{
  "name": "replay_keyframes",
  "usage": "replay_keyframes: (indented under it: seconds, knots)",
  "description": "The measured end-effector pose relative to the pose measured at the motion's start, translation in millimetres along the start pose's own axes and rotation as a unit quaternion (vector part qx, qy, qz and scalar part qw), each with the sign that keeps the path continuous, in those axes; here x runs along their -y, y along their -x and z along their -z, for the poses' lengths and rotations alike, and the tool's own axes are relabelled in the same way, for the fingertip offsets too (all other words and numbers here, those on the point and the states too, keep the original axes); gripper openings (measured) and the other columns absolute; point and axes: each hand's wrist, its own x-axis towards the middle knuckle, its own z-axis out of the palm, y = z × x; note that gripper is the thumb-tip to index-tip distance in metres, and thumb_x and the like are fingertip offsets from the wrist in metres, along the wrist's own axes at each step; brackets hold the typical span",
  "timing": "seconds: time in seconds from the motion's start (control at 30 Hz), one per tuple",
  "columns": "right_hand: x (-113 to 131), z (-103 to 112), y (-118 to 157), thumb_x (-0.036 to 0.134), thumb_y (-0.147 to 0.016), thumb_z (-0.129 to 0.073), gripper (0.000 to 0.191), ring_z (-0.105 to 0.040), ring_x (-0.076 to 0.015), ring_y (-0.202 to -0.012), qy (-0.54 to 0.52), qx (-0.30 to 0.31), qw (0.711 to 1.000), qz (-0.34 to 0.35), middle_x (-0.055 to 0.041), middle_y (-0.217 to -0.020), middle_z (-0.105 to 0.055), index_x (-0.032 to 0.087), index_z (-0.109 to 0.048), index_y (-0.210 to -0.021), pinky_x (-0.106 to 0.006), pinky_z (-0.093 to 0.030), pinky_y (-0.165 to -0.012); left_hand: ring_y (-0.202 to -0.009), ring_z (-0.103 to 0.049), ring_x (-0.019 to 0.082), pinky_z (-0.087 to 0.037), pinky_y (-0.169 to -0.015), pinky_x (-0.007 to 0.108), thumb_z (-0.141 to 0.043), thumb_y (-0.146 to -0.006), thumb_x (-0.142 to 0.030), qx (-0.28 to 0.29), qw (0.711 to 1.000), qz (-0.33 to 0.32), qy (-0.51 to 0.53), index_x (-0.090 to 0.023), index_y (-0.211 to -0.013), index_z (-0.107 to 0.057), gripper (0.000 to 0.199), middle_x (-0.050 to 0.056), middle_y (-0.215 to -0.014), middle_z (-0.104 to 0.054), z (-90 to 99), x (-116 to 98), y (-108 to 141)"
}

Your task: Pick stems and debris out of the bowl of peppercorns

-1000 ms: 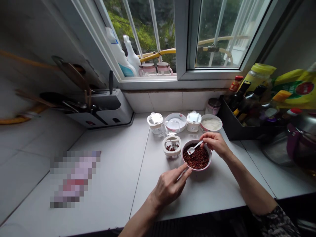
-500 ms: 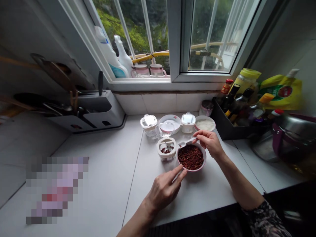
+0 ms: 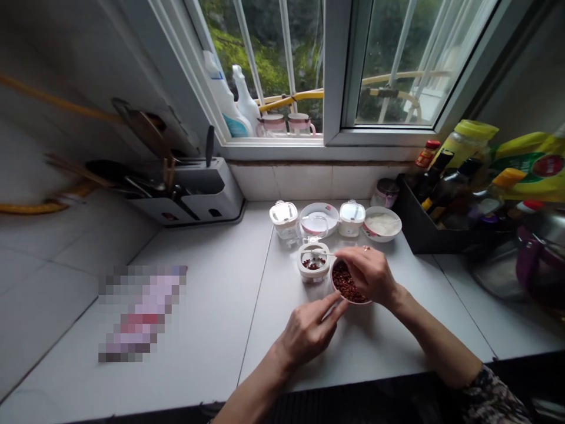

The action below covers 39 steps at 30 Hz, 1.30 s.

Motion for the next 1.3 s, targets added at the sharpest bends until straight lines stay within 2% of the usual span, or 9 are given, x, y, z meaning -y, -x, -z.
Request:
replay_keyframes:
  seconds: [0.13,0.23,0.37,0.5,0.83,1.0,1.3]
  knots:
    - [-10,21,3,0.019,-0.088,-0.048,0.020,-0.067,-0.0181,-0.069,-0.024,-0.083,0.987,-0.134,-0.0046,-0.078,-0.072,0.020,-0.068,-0.091,-0.031,-0.052,-0.068,-0.088,-0.071,0.017,-0.061,-0.066,0.025,-0.043,-0.093,-0.006,0.011,1.000,0.006,-0.002,-0.012,-0.120,-0.061,0.032,0.016,-0.110,-0.070,0.2,0,2]
    - [-20,28,5,0.021,-0.087,-0.048,0.018,-0.062,-0.0162,-0.060,-0.018,-0.046,0.978,-0.204,-0.0015,-0.065,-0.065,0.019,-0.065,-0.082,-0.028,-0.048,-0.061,-0.089,-0.071,0.017,-0.061,-0.068,0.024,-0.044,-0.093,-0.005,0.017,1.000,0.011,0.002,-0.012,-0.119,-0.061,0.033,0.016,-0.110,-0.070,0.0,0,3]
    - [-25,23,7,0.020,-0.085,-0.046,0.020,-0.062,-0.0162,-0.062,-0.010,0.020,0.977,-0.212,-0.0022,-0.067,-0.067,0.019,-0.064,-0.080,-0.028,-0.047,-0.063,-0.090,-0.071,0.017,-0.061,-0.069,0.024,-0.044,-0.092,-0.004,0.019,1.000,0.011,0.016,-0.012,-0.117,-0.063,0.032,0.016,-0.111,-0.069,-0.3,1,3]
    - [-22,14,9,0.019,-0.085,-0.045,0.021,-0.063,-0.0163,-0.063,-0.027,0.047,0.975,-0.218,-0.0022,-0.068,-0.068,0.020,-0.065,-0.080,-0.027,-0.047,-0.063,-0.091,-0.071,0.018,-0.060,-0.071,0.024,-0.046,-0.091,-0.004,0.019,1.000,0.012,0.018,-0.011,-0.117,-0.063,0.032,0.016,-0.111,-0.069,0.1,1,3]
    - [-29,15,9,0.020,-0.081,-0.049,0.018,-0.064,-0.0158,-0.061,-0.085,0.025,0.952,-0.294,-0.0005,-0.064,-0.069,0.020,-0.066,-0.078,-0.026,-0.047,-0.062,-0.094,-0.071,0.018,-0.060,-0.073,0.025,-0.045,-0.092,-0.004,0.023,0.999,0.014,0.024,-0.011,-0.119,-0.062,0.033,0.017,-0.114,-0.068,0.4,1,3]
    - [-31,18,7,0.024,-0.076,-0.053,0.016,-0.062,-0.0155,-0.058,-0.155,0.000,0.923,-0.353,-0.0014,-0.060,-0.069,0.017,-0.067,-0.076,-0.025,-0.046,-0.058,-0.092,-0.071,0.017,-0.060,-0.072,0.024,-0.046,-0.092,-0.005,0.021,1.000,0.012,0.016,-0.012,-0.119,-0.062,0.033,0.018,-0.114,-0.068,0.1,1,4]
    - [-28,21,0,0.030,-0.067,-0.058,0.017,-0.046,-0.0097,-0.042,-0.246,-0.034,0.873,-0.420,-0.0012,-0.055,-0.066,0.016,-0.067,-0.071,-0.022,-0.033,-0.042,-0.088,-0.071,0.017,-0.060,-0.068,0.024,-0.045,-0.092,-0.005,0.020,1.000,0.011,0.012,-0.012,-0.118,-0.063,0.032,0.017,-0.111,-0.069,0.7,1,2]
